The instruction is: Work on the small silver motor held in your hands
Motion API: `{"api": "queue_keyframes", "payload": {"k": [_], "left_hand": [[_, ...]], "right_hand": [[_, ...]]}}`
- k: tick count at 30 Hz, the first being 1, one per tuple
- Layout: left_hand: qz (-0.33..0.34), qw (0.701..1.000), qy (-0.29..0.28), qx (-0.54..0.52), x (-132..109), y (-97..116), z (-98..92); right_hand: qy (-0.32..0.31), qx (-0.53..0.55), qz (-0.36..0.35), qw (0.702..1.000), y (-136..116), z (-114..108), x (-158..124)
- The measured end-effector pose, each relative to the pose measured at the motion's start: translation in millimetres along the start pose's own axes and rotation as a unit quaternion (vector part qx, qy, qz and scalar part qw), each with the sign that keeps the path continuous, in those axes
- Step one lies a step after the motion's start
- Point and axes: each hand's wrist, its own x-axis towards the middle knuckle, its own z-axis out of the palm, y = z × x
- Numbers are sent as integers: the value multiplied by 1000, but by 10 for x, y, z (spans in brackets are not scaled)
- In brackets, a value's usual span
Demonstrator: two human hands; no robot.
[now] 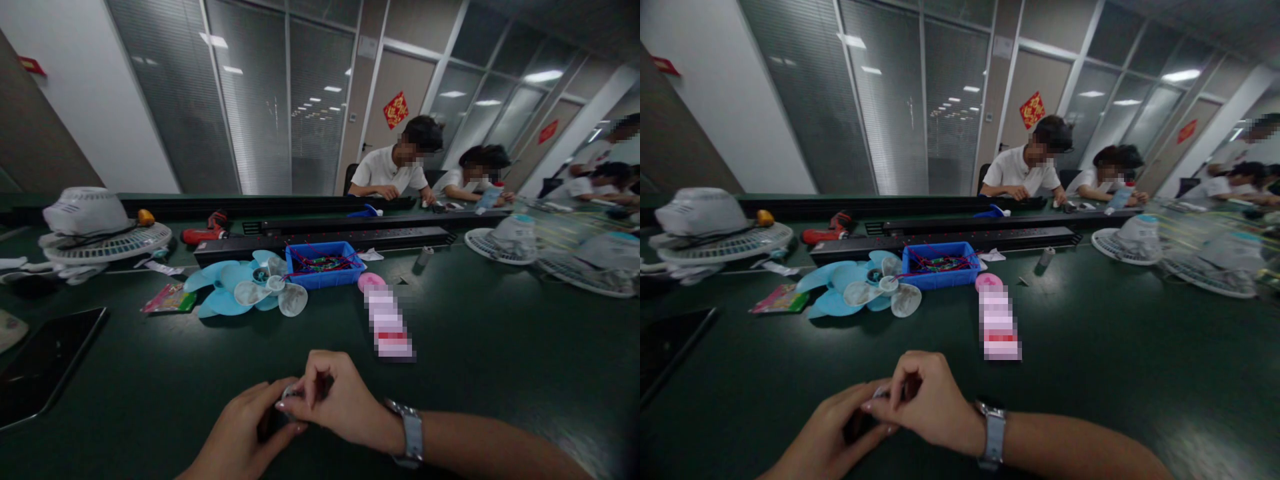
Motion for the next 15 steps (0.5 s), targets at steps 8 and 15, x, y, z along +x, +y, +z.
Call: {"api": "queue_keyframes", "payload": {"k": [8,15], "left_hand": [[8,1000,8,2,2,-4,5],[26,999,32,-9,10,-15,3]], "right_hand": [[-20,-31,-46,998,28,-31,-7],[-59,-44,-100,992,39,-80,-27]]}}
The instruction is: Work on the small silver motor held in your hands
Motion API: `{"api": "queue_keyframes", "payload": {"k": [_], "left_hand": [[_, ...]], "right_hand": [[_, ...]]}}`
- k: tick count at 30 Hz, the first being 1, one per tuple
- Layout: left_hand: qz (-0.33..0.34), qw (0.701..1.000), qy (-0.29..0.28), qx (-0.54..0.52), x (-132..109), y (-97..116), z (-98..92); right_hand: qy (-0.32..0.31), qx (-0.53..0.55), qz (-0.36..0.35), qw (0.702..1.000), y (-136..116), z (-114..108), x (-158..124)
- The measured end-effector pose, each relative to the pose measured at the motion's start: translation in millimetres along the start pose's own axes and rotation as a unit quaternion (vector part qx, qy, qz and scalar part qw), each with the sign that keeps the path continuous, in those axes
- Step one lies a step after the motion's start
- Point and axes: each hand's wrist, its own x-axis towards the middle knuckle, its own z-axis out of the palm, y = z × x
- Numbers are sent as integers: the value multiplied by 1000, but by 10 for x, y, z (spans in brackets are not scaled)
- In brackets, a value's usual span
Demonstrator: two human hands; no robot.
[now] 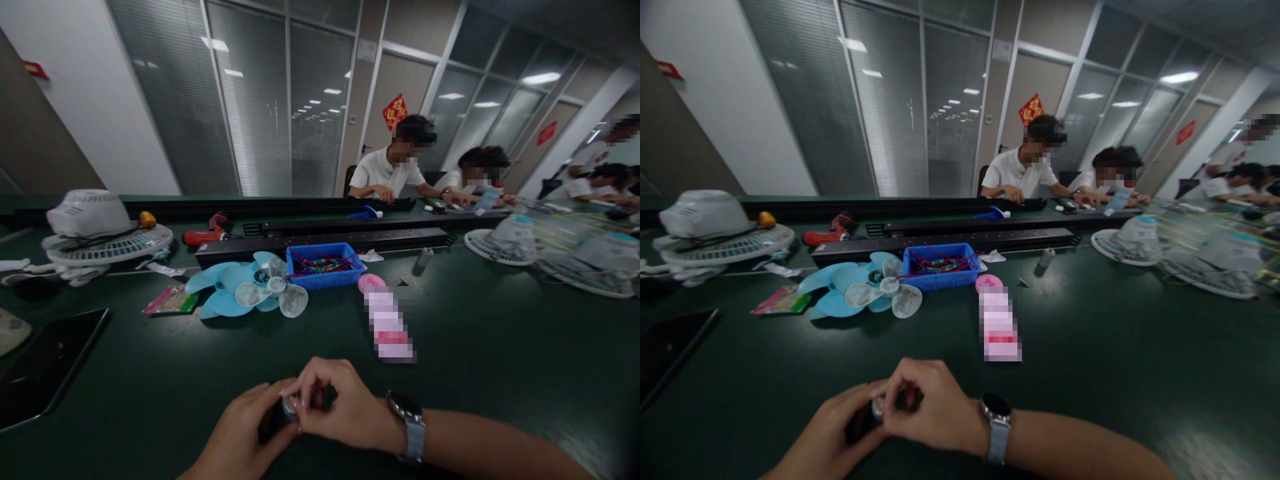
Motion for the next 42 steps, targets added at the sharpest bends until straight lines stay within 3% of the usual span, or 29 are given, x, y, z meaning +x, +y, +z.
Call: {"api": "queue_keyframes", "payload": {"k": [5,8,14,20,24,31,36,42], "left_hand": [[-4,1000,-22,13,16,23,-14],[-9,999,-32,23,2,2,-2],[4,999,-22,38,-2,-56,22],[37,999,19,31,-14,-85,25],[45,998,40,29,-32,-88,25],[13,998,-2,61,-12,-41,6],[15,998,-4,56,-10,-41,-1],[42,998,25,31,-6,-46,5]], "right_hand": [[0,59,94,994,8,4,46],[15,69,113,991,22,23,68],[30,46,94,994,44,43,62],[9,-24,15,1000,47,11,14],[-1,35,42,999,10,-13,43],[35,97,93,990,19,7,84],[39,53,57,996,28,18,48],[-13,22,1,1000,69,-2,14]]}}
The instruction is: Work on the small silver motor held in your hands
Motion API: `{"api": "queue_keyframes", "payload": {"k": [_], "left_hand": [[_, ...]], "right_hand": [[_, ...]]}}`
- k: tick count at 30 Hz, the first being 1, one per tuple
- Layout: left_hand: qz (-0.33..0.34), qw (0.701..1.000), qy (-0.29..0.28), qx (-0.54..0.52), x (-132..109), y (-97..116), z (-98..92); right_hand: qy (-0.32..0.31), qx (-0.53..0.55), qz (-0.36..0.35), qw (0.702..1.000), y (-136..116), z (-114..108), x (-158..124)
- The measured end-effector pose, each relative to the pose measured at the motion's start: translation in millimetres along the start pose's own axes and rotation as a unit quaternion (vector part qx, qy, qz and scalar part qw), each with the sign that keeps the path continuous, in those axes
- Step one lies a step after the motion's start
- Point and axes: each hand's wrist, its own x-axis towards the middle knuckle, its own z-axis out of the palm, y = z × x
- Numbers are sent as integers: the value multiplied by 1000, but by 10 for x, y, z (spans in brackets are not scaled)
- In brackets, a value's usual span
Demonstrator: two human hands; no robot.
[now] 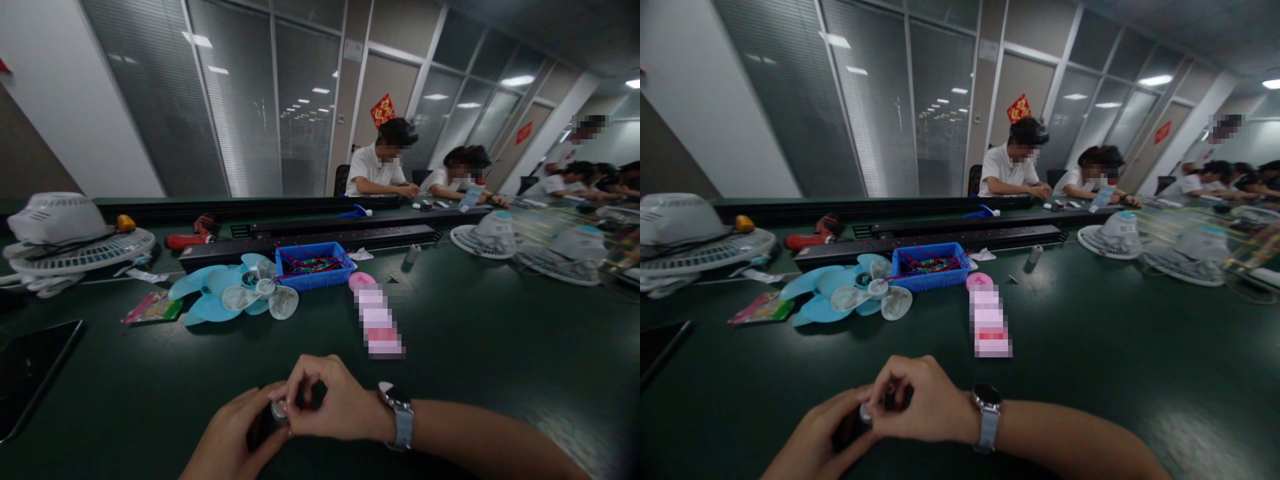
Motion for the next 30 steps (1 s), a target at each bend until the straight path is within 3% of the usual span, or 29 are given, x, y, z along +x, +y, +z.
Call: {"api": "queue_keyframes", "payload": {"k": [9,15,24,30], "left_hand": [[-38,998,-50,29,-26,-9,0],[-39,997,-55,26,-9,2,-5],[-23,999,-27,4,-2,13,-4],[-45,998,-43,8,-8,12,7]], "right_hand": [[36,51,82,995,-63,-9,53],[57,35,61,996,-25,39,27],[-4,10,4,1000,28,-3,-14],[29,-3,-13,1000,-98,-24,6]]}}
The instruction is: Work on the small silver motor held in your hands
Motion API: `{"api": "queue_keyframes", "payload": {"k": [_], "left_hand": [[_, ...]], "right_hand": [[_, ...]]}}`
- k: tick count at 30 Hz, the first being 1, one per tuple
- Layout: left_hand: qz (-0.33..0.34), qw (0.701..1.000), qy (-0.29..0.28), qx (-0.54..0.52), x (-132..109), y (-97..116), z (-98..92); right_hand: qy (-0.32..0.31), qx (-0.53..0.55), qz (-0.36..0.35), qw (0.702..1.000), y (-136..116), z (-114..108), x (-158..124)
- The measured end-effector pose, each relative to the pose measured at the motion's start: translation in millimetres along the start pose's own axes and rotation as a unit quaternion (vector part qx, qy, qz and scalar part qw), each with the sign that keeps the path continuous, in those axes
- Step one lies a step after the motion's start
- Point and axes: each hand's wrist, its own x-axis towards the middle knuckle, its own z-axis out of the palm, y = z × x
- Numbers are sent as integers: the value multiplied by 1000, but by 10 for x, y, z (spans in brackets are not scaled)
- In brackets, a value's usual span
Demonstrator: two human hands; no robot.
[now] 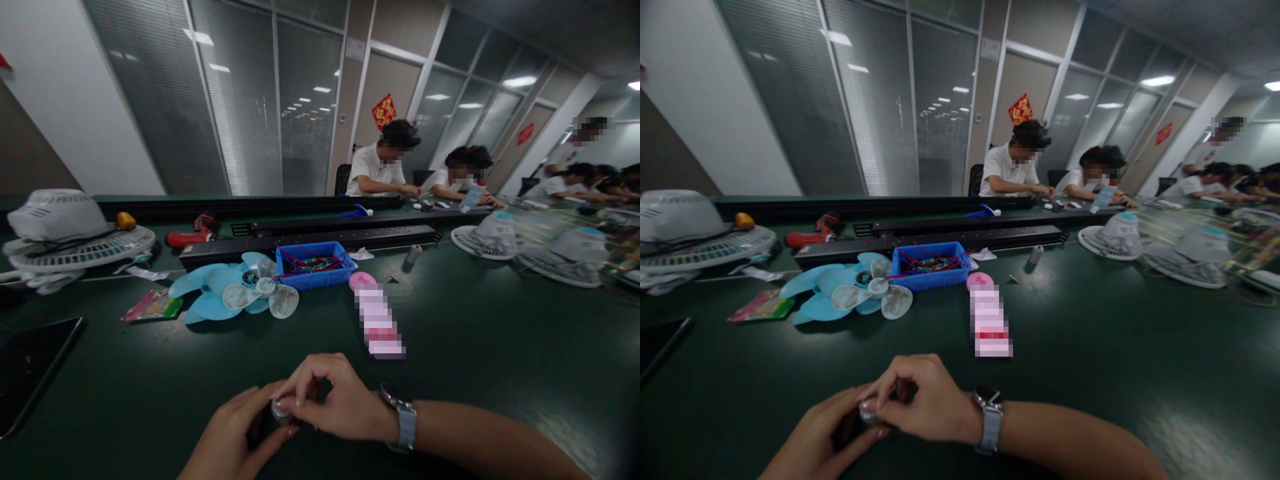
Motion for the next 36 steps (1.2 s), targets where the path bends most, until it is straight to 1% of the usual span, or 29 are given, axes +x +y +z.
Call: {"api": "queue_keyframes", "payload": {"k": [2,4,6,8,11,14,22,28,30,32,34,36], "left_hand": [[-11,1000,2,4,-6,-2,2],[-24,1000,-2,11,-6,5,-2],[-39,999,-12,18,2,20,-11],[-48,998,-19,19,11,33,-18],[-47,999,-22,17,11,29,-17],[-39,999,-17,16,0,-3,-3],[-33,999,-14,12,10,-14,-5],[-37,999,-15,11,1,-6,-2],[-37,999,-9,11,0,-7,-2],[-33,999,-1,10,1,-4,-8],[-26,1000,6,10,3,3,-17],[-18,1000,9,12,2,7,-20]], "right_hand": [[21,23,9,999,-37,-21,36],[63,38,50,996,-13,-64,83],[117,26,89,989,83,-126,131],[138,-8,111,984,230,-197,171],[129,-64,120,982,447,-282,200],[113,-64,140,982,564,-318,195],[124,-86,138,979,587,-329,153],[125,-88,140,978,684,-345,170],[132,-77,141,978,664,-346,189],[145,-50,140,978,564,-330,201],[153,3,129,980,384,-281,191],[133,44,104,985,174,-198,150]]}}
